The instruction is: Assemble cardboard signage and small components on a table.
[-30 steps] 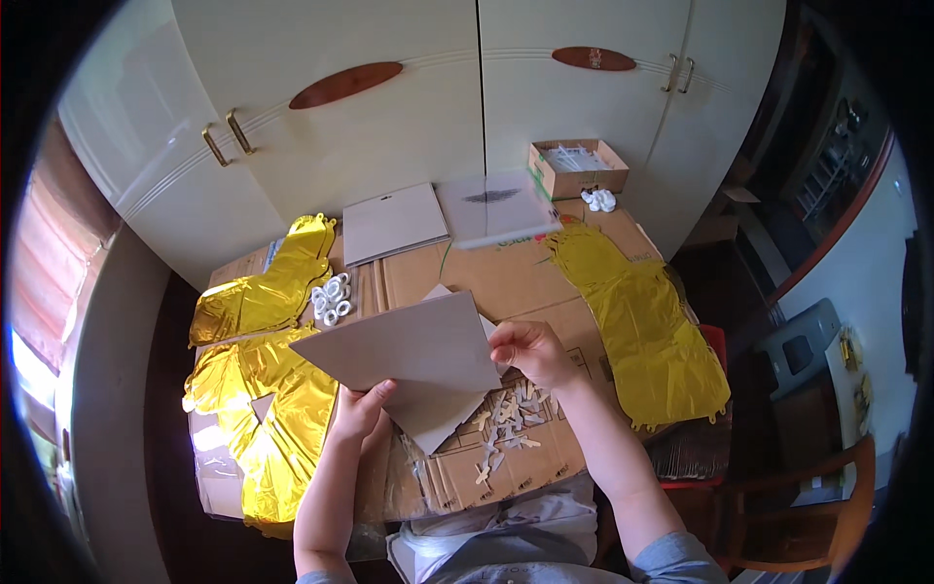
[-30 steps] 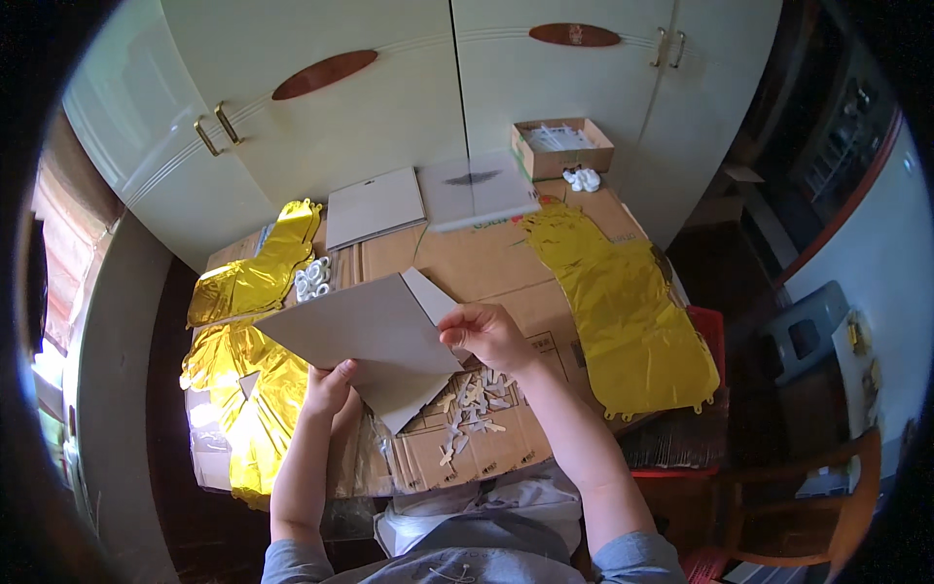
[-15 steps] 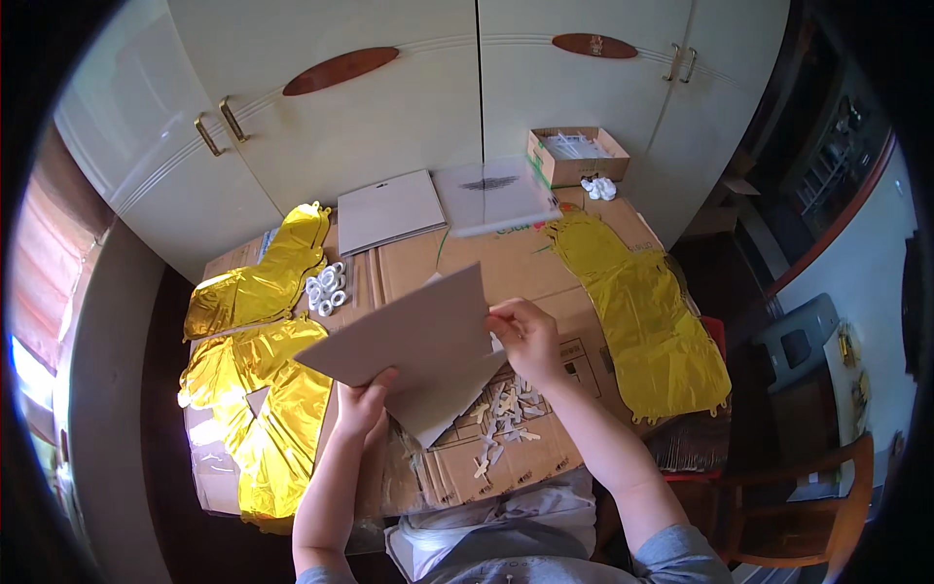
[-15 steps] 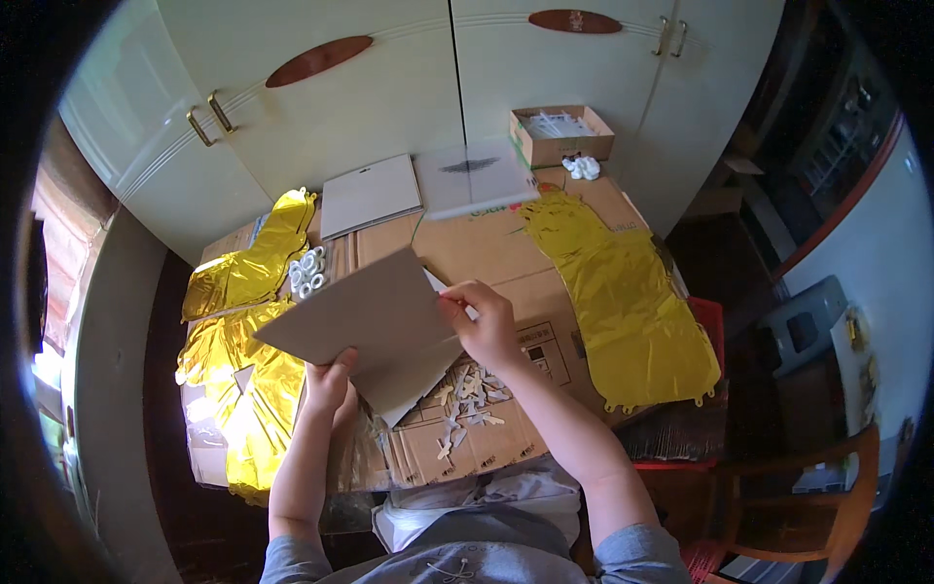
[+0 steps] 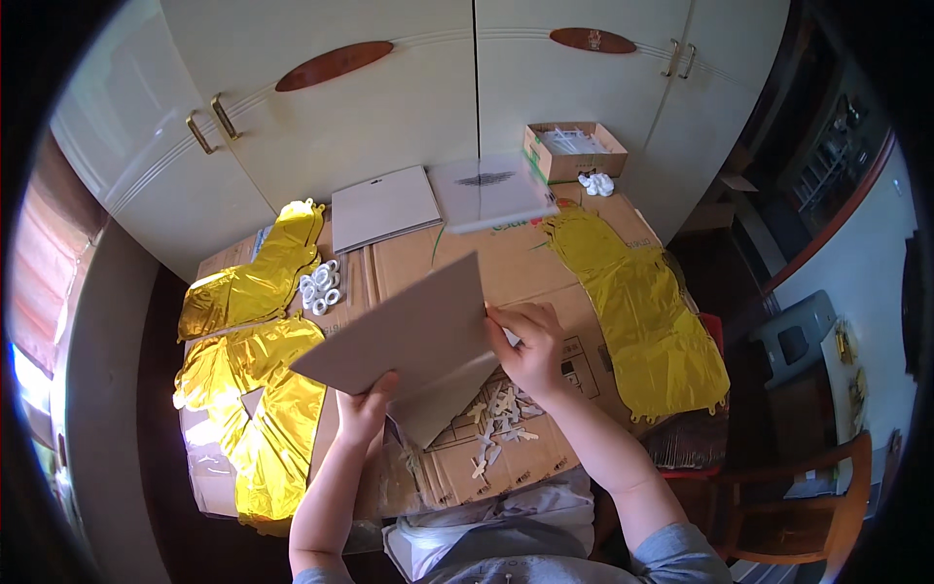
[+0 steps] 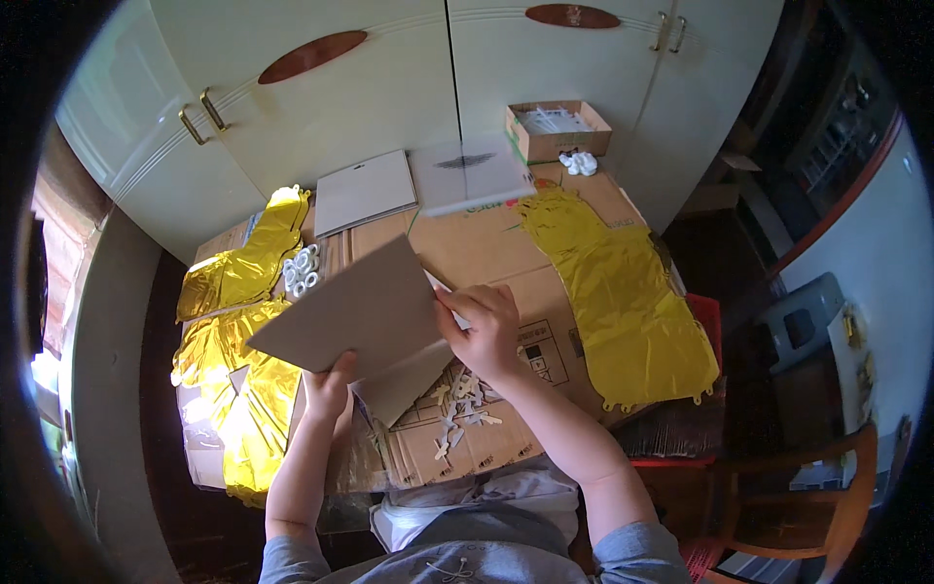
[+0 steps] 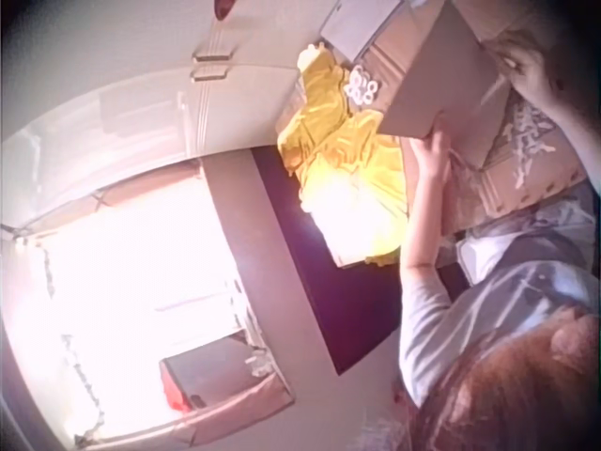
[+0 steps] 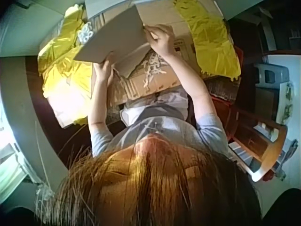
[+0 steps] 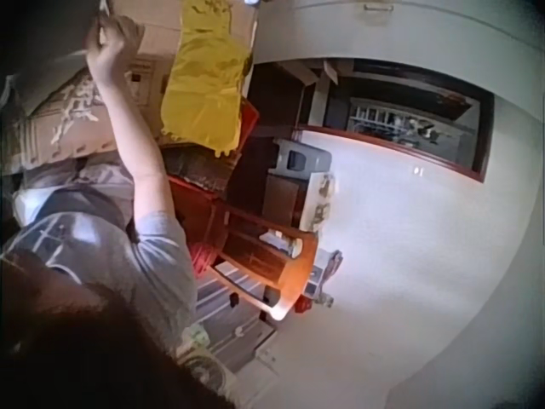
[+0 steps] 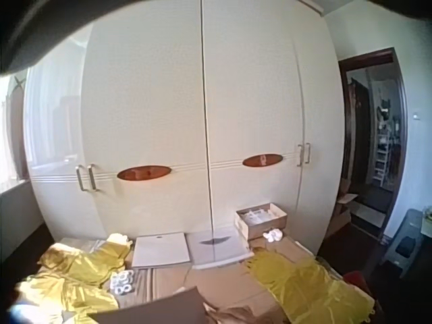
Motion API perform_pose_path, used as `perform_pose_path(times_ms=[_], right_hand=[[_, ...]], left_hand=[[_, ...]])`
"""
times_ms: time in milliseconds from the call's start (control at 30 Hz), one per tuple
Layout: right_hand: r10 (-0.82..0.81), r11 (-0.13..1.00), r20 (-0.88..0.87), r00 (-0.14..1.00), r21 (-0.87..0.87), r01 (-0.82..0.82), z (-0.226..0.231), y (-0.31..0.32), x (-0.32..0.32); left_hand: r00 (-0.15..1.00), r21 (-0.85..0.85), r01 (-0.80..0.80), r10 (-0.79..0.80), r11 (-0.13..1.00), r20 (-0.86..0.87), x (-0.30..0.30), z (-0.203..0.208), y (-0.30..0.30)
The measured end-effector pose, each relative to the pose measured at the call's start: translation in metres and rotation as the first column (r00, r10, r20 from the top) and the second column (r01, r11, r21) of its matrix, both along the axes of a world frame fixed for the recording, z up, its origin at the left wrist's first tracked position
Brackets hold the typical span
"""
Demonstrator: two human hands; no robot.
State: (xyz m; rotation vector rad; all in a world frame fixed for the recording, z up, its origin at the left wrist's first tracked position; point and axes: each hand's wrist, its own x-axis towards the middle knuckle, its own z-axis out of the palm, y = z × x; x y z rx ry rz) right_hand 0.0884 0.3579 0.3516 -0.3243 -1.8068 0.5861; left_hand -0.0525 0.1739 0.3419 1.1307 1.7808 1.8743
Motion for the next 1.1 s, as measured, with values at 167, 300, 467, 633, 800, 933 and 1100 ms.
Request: perform_pose_path(times_ms=[167, 300, 467, 633, 800, 933, 1100], right_hand=[[0.352, 0.826, -0.167, 0.921, -0.407, -0.390, -0.009, 0.005, 0.001], [0.610, 0.423, -0.318, 0.726, -0.645, -0.637, -0.004, 0.012, 0.008], [0.661, 0.344, -0.309, 0.684, -0.685, -0.642, -0.002, 0.014, 0.009], [0.734, 0.194, -0.373, 0.568, -0.686, -0.701, -0.006, 0.016, 0.011], [0.735, 0.002, -0.500, 0.457, -0.673, -0.740, -0.010, 0.013, 0.009], [0.705, -0.218, -0.627, 0.331, -0.636, -0.741, -0.007, 0.010, 0.010], [0.708, -0.273, -0.646, 0.284, -0.622, -0.734, -0.013, 0.009, 0.009]], left_hand=[[0.999, 0.000, -0.015, 0.015, 1.000, 0.028, -0.001, 0.004, -0.002], [0.967, 0.012, 0.050, -0.051, 0.999, 0.251, -0.007, 0.004, -0.004], [0.934, 0.046, 0.075, -0.087, 0.996, 0.346, -0.007, 0.007, -0.004], [0.878, 0.053, 0.121, -0.132, 0.991, 0.461, -0.007, 0.010, -0.003], [0.844, 0.045, 0.120, -0.126, 0.992, 0.521, -0.005, 0.009, 0.000], [0.825, 0.043, 0.133, -0.135, 0.990, 0.549, -0.002, 0.013, 0.001], [0.812, 0.025, 0.146, -0.134, 0.989, 0.569, -0.005, 0.009, 0.000]])
